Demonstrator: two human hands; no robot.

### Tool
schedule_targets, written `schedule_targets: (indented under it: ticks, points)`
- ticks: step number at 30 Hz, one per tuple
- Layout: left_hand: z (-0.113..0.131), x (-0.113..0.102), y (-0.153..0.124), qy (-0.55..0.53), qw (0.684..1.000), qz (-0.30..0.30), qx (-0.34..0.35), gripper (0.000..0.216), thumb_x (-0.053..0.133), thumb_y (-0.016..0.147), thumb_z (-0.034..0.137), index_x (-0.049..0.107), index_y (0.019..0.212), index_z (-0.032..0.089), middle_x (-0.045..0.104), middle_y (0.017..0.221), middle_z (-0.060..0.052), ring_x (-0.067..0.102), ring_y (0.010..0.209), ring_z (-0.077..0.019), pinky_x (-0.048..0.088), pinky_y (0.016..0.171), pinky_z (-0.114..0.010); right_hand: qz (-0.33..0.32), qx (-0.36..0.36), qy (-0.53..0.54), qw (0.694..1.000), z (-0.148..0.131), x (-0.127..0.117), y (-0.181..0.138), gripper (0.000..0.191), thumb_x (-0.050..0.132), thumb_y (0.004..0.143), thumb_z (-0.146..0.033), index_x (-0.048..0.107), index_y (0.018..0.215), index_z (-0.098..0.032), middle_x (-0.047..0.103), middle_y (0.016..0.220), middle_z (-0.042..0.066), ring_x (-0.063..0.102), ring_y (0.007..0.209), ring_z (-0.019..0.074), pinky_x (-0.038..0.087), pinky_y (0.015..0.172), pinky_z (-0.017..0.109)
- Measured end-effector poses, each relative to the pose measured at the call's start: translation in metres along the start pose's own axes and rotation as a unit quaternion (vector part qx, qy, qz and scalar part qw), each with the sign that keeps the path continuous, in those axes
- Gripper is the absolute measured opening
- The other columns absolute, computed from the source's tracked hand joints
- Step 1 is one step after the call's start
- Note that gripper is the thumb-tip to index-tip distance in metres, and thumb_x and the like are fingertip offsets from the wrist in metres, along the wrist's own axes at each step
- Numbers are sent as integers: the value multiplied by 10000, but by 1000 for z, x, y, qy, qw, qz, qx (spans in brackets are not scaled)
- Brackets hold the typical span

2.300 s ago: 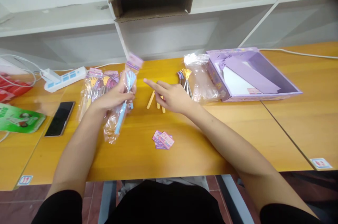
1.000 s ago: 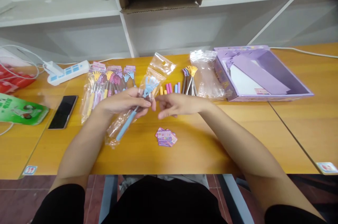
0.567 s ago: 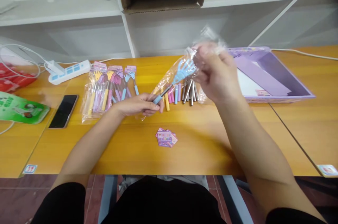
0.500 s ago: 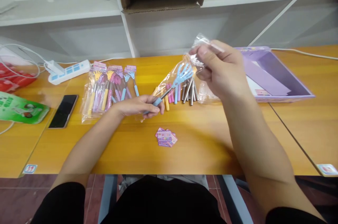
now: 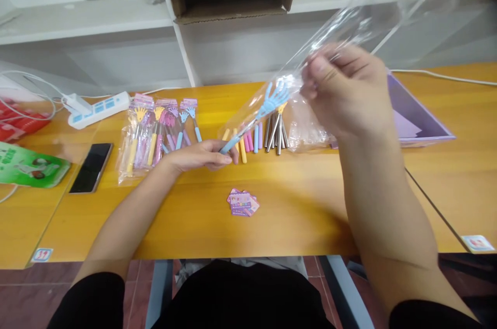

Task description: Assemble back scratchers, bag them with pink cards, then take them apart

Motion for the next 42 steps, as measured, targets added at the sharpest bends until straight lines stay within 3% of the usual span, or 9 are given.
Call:
schedule_targets:
  ticks: [6, 11, 15, 19, 22, 25, 29, 38, 42]
  points:
    - [-6, -8, 1, 46, 998, 12, -46, 262, 760, 926, 417, 648, 953, 182, 397, 701, 54, 324, 582, -100, 230, 551, -256, 130, -76, -9, 989, -19, -81, 14, 272, 775, 951, -308, 604, 751, -245, 523, 807, 7, 549, 716, 133, 507, 755, 336]
    - [1, -17, -2, 53, 996, 58, -39, 237, 735, 906, 395, 601, 904, 199, 428, 713, 38, 330, 589, -104, 197, 564, -273, 183, 36, -328, 926, 25, -122, 19, 173, 682, 990, -219, 713, 820, -201, 526, 649, -10, 396, 548, 113, 365, 614, 339]
    - [6, -16, -6, 70, 995, 61, -43, 256, 728, 897, 419, 587, 904, 205, 422, 714, 41, 338, 598, -110, 212, 571, -282, 131, 134, -503, 844, 94, -122, 21, 178, 647, 1007, -162, 793, 1107, -135, 772, 922, 120, 638, 783, 169, 470, 844, 348]
    - [11, -13, -9, 85, 994, 49, -44, 267, 736, 891, 432, 599, 889, 203, 425, 717, 37, 343, 604, -113, 217, 564, -292, 61, 167, -589, 788, 135, -124, 18, 448, 673, 1014, -235, 637, 1444, -114, 774, 1225, 208, 693, 1134, 260, 467, 1017, 375]
    - [11, -15, -10, 74, 995, 56, -39, 258, 738, 898, 428, 610, 897, 205, 427, 717, 38, 345, 605, -112, 215, 564, -290, 10, 207, -629, 749, 146, -138, 16, 326, 803, 933, -322, 709, 1185, -138, 778, 1076, 194, 693, 1037, 270, 476, 948, 382]
    - [11, -17, -11, 66, 995, 61, -31, 242, 739, 909, 419, 619, 906, 209, 436, 717, 37, 349, 604, -111, 215, 563, -286, -28, 216, -607, 764, 149, -146, 19, 305, 889, 829, -315, 627, 711, -216, 658, 668, 41, 605, 733, 180, 439, 795, 340]
    - [12, -17, -13, 71, 995, 63, -35, 233, 735, 904, 413, 618, 896, 212, 432, 710, 37, 346, 592, -113, 211, 555, -287, -26, 198, -581, 789, 143, -144, 23, 423, 908, 683, -100, 536, 560, -261, 422, 449, -83, 384, 536, 137, 344, 682, 346]
    - [16, -13, -11, 65, 996, 59, -17, 260, 620, 993, 466, 590, 953, 211, 331, 704, 60, 288, 581, -120, 205, 559, -282, 115, 124, -586, 793, 96, -131, 21, 325, 826, 773, -78, 547, 735, -239, 719, 914, 84, 542, 778, 176, 404, 845, 351]
    - [25, -17, -12, 133, 982, 131, 18, 320, 564, 1031, 517, 506, 904, 229, 353, 719, 55, 300, 581, -119, 226, 562, -276, -145, 206, -441, 861, 102, -55, 3, 221, 917, 772, -208, 700, 811, -203, 686, 768, 5, 587, 714, 163, 468, 757, 312]
Point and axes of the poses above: each hand's wrist, its own y-axis towards the middle knuckle, its own x-axis out of the palm, z = x × y, the point moved 9 cm from there along y, towards the middle knuckle
